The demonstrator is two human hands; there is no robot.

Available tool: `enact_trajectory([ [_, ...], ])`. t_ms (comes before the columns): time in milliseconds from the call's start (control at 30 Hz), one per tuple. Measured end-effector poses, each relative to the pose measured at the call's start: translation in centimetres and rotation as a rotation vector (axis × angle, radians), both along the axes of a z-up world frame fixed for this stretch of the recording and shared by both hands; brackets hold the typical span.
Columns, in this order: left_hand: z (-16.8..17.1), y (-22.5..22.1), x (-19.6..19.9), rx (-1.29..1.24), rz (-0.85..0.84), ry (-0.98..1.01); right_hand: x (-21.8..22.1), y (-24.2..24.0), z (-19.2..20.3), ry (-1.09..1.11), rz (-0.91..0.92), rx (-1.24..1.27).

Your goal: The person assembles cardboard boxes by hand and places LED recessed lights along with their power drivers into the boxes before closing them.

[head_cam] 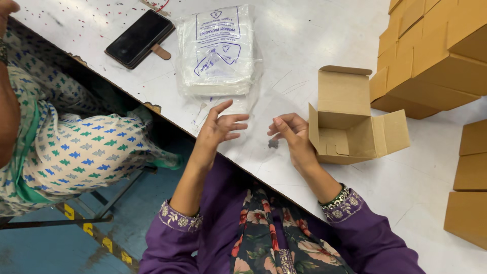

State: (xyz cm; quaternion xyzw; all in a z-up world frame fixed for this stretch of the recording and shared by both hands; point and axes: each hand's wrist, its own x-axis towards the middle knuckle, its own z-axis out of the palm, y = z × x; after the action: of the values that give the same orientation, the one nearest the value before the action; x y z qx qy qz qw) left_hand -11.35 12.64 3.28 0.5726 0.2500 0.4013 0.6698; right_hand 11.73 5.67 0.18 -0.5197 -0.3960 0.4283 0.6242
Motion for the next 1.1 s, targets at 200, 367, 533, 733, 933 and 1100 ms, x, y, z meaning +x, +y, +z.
enact_trajectory([
  [200,-0.4,-0.2,1.1,0.059,-0.016,0.212,0.8,0.1,-0.8,0.044,-0.007,-0.01],
  [367,-0.6,-0.2,1.6,-0.014,0.023,0.156,1.1,0.4,-0.9,0.105,-0.013,-0.001],
  [533,0.1,-0.3,1.9,0.099,0.281,0.115,1.2,0.4,-0.6,-0.006,-0.081,0.08],
  [733,1.7,-2.4,2.6,0.458,0.463,0.298,0.2,0.1,0.0,-0.104,-0.117,0.136],
  [933,1.4,-2.6,3.7,-0.033,-0.167,-0.033,0.1,-0.7,-0.5,0.213,0.17,0.074],
  [1100,1.4,-1.5,3.0,-0.018,-0.035,-0.082,1.7,0.2,-1.0,0.237,0.168,0.014],
])
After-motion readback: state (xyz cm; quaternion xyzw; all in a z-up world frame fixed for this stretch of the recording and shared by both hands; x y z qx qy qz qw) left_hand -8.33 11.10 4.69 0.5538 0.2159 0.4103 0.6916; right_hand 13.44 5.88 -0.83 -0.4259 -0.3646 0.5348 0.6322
